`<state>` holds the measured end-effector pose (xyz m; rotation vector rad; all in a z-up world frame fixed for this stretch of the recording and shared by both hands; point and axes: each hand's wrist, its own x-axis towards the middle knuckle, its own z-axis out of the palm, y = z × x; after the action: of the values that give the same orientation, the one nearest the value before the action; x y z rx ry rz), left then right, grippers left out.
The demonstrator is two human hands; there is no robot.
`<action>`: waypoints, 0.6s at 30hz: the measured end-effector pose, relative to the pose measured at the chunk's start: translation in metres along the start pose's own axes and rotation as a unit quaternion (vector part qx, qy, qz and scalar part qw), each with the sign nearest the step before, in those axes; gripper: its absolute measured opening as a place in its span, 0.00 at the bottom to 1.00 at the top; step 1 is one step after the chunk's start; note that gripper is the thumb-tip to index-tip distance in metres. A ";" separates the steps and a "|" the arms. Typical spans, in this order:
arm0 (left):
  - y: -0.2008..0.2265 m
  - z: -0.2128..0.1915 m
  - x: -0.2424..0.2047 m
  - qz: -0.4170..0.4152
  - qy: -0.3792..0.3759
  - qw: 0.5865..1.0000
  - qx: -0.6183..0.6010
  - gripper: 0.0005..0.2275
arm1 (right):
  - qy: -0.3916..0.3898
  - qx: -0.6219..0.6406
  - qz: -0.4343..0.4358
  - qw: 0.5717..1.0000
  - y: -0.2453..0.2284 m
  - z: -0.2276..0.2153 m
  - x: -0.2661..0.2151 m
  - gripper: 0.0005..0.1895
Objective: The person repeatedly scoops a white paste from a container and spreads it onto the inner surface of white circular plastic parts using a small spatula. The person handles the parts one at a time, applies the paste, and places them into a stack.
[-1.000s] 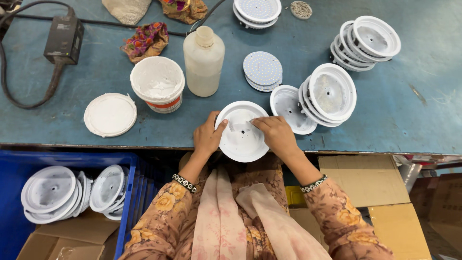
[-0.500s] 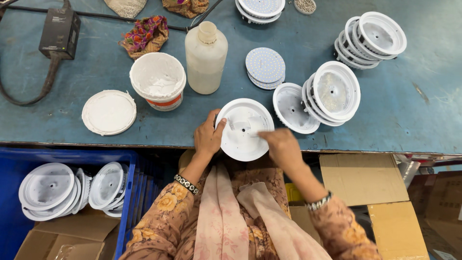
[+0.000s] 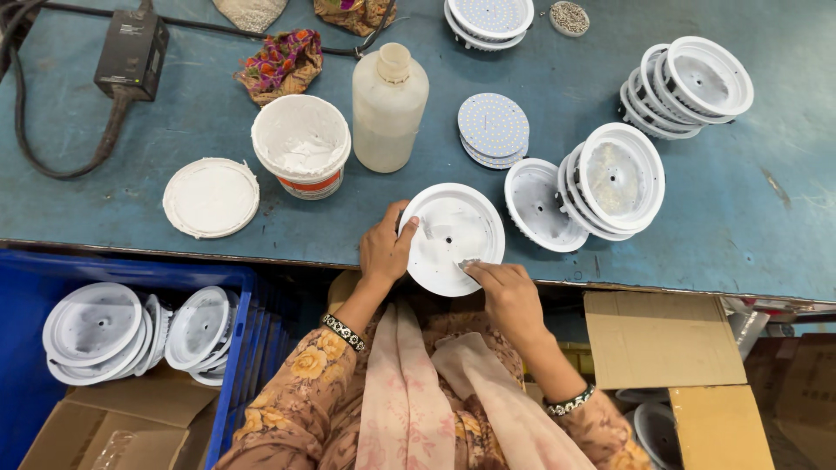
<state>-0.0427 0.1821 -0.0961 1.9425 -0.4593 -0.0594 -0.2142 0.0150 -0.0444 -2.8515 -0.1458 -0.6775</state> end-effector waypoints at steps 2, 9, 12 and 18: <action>-0.003 0.000 -0.002 -0.020 -0.009 1.000 0.002 0.15 | 0.034 0.078 0.111 0.990 0.005 0.009 -0.010 0.18; 0.001 0.003 0.025 -0.061 -0.009 0.998 0.025 0.16 | 0.247 0.711 0.391 0.530 0.070 0.041 -0.003 0.09; 0.010 0.003 0.037 -0.011 -0.026 0.986 0.167 0.22 | 0.283 0.819 0.327 0.377 0.087 0.046 -0.012 0.08; 0.056 0.048 0.077 0.227 -0.009 0.933 0.280 0.35 | 0.359 0.844 0.302 0.261 0.111 0.047 -0.029 0.08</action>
<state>0.0000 0.0946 -0.0532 2.3327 -1.0114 0.3922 -0.2041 -0.0837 -0.1186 -0.2007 0.2500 -0.6835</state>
